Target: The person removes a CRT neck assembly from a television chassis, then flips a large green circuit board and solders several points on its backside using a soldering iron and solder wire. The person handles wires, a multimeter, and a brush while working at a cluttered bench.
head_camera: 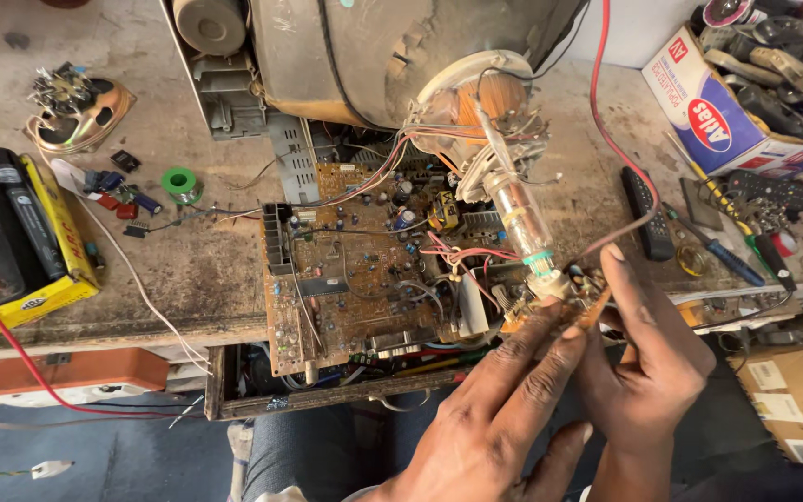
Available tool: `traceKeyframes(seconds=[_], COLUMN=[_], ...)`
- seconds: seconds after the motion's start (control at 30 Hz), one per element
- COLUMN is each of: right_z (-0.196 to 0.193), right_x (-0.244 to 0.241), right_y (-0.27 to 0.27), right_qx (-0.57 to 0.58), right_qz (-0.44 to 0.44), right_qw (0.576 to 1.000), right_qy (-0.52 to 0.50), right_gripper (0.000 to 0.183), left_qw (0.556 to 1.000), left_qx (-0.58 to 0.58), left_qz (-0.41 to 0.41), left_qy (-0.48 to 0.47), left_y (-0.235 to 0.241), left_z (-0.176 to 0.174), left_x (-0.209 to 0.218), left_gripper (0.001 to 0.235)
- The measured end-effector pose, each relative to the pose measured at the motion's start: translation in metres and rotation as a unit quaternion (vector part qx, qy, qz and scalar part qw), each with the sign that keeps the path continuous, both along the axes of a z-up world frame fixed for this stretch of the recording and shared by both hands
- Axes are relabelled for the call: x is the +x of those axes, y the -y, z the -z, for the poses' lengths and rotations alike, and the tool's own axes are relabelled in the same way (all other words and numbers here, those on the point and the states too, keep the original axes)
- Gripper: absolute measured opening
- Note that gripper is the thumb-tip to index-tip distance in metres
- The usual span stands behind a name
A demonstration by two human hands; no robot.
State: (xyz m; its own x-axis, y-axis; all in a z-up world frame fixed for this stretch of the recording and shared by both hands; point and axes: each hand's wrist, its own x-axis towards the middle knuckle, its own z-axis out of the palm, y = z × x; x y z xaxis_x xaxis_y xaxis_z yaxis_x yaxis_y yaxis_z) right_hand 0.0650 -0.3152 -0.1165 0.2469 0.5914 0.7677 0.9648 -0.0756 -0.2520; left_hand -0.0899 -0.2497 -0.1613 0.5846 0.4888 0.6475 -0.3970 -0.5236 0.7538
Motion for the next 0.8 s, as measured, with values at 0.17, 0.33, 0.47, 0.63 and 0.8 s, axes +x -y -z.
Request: traceKeyframes(seconds=[0.17,0.33,0.47,0.63,0.8], right_z=[0.001,-0.004,-0.01,-0.017,-0.018], right_x=[-0.001,0.0,-0.003,-0.008,-0.009], right_y=[-0.002,0.004,0.001,-0.008,-0.013], right_qx=[0.012,-0.034,-0.04,-0.062,-0.063], right_qz=[0.008,0.048,0.061,0.109,0.124], right_qw=[0.999,0.996,0.996,0.992,0.99], right_qy=[-0.042,0.074,0.046,0.014,0.017], right_gripper=[0.042,0.037,0.037,0.043,0.045], left_qw=[1.0,0.997,0.982,0.962,0.953], left_qx=[-0.022,-0.047,0.042,0.075,0.101], left_qz=[0.011,-0.058,-0.185,-0.26,-0.285], left_qy=[0.016,0.018,0.023,0.021,0.021], left_y=[-0.028,-0.074,-0.117,-0.151,-0.18], left_z=[-0.015,-0.039,-0.059,-0.076,-0.08], left_x=[-0.016,-0.044,-0.067,-0.08,-0.075], left_gripper=[0.053,0.042,0.032,0.032,0.032])
